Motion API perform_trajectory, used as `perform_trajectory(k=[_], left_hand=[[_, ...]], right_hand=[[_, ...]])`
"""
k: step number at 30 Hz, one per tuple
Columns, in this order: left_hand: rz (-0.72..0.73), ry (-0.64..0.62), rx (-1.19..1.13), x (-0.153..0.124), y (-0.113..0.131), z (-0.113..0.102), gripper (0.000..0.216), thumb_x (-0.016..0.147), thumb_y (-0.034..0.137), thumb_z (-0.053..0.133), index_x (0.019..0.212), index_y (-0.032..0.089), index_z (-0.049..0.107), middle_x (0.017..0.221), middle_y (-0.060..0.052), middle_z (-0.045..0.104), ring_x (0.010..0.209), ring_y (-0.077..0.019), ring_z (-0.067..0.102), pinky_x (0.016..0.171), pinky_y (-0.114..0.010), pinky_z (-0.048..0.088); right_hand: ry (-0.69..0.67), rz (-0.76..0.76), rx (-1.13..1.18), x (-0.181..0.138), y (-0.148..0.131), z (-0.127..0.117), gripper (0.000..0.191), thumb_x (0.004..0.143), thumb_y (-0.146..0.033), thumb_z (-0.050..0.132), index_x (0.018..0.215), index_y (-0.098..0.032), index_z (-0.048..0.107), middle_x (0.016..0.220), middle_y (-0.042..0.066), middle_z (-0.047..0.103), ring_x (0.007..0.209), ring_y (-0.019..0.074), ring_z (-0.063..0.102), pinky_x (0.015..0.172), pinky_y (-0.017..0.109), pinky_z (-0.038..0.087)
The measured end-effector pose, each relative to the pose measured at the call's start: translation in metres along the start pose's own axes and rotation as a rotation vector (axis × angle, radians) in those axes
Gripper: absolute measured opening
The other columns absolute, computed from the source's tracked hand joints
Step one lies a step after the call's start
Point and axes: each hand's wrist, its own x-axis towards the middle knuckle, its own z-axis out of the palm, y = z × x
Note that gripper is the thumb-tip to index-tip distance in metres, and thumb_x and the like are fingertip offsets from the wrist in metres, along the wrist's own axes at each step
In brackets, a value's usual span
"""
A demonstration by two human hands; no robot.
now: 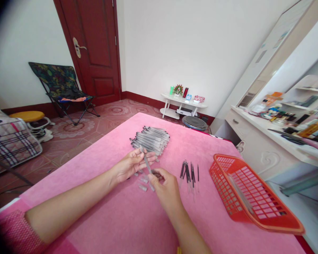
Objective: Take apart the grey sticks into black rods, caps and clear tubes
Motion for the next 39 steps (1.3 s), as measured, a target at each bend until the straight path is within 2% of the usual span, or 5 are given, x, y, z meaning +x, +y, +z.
perform_trajectory(k=[6, 10, 14, 25, 39], left_hand=[[0.013, 0.038, 0.335, -0.005, -0.001, 0.017, 0.041, 0.070, 0.036, 0.066, 0.103, 0.013, 0.059, 0.106, -0.013, 0.063, 0.094, -0.0241, 0.061, 0.074, -0.033, 0.050], [0.068, 0.072, 0.589, -0.006, -0.007, 0.019, 0.039, 0.065, 0.033, 0.070, 0.098, 0.013, 0.061, 0.094, -0.011, 0.066, 0.082, -0.0202, 0.063, 0.067, -0.030, 0.050], [0.159, 0.080, 0.864, -0.010, -0.013, 0.021, 0.027, 0.068, 0.027, 0.066, 0.092, 0.015, 0.061, 0.079, -0.006, 0.066, 0.066, -0.0164, 0.063, 0.059, -0.027, 0.050], [0.732, -0.049, 1.705, -0.020, -0.005, 0.017, 0.018, 0.085, 0.024, 0.046, 0.095, 0.019, 0.059, 0.087, -0.006, 0.064, 0.079, -0.0166, 0.056, 0.072, -0.029, 0.042], [0.469, 0.093, 1.648, -0.018, -0.005, 0.026, 0.022, 0.089, 0.032, 0.032, 0.080, 0.019, 0.048, 0.071, -0.001, 0.054, 0.067, -0.0145, 0.050, 0.062, -0.025, 0.035]], right_hand=[[0.060, -0.031, -0.017, 0.001, -0.001, -0.007, 0.017, 0.072, -0.031, 0.062, 0.073, -0.015, 0.068, 0.067, 0.002, 0.059, 0.061, 0.0133, 0.052, 0.056, 0.023, 0.040], [0.299, 0.064, 0.278, 0.004, 0.000, -0.016, 0.020, 0.073, -0.035, 0.062, 0.076, -0.015, 0.063, 0.059, -0.001, 0.055, 0.050, 0.0093, 0.047, 0.049, 0.021, 0.039], [0.331, 0.193, 0.568, 0.004, -0.003, -0.018, 0.025, 0.067, -0.033, 0.069, 0.080, -0.014, 0.060, 0.067, 0.002, 0.061, 0.053, 0.0095, 0.053, 0.050, 0.022, 0.045], [0.239, 0.369, 0.842, 0.000, -0.001, -0.008, 0.022, 0.062, -0.027, 0.075, 0.073, -0.011, 0.065, 0.067, 0.004, 0.066, 0.052, 0.0072, 0.057, 0.049, 0.016, 0.049], [0.189, 0.369, 0.924, 0.001, -0.004, -0.003, 0.018, 0.064, -0.023, 0.074, 0.074, -0.010, 0.068, 0.067, 0.005, 0.067, 0.053, 0.0085, 0.059, 0.049, 0.017, 0.051]])
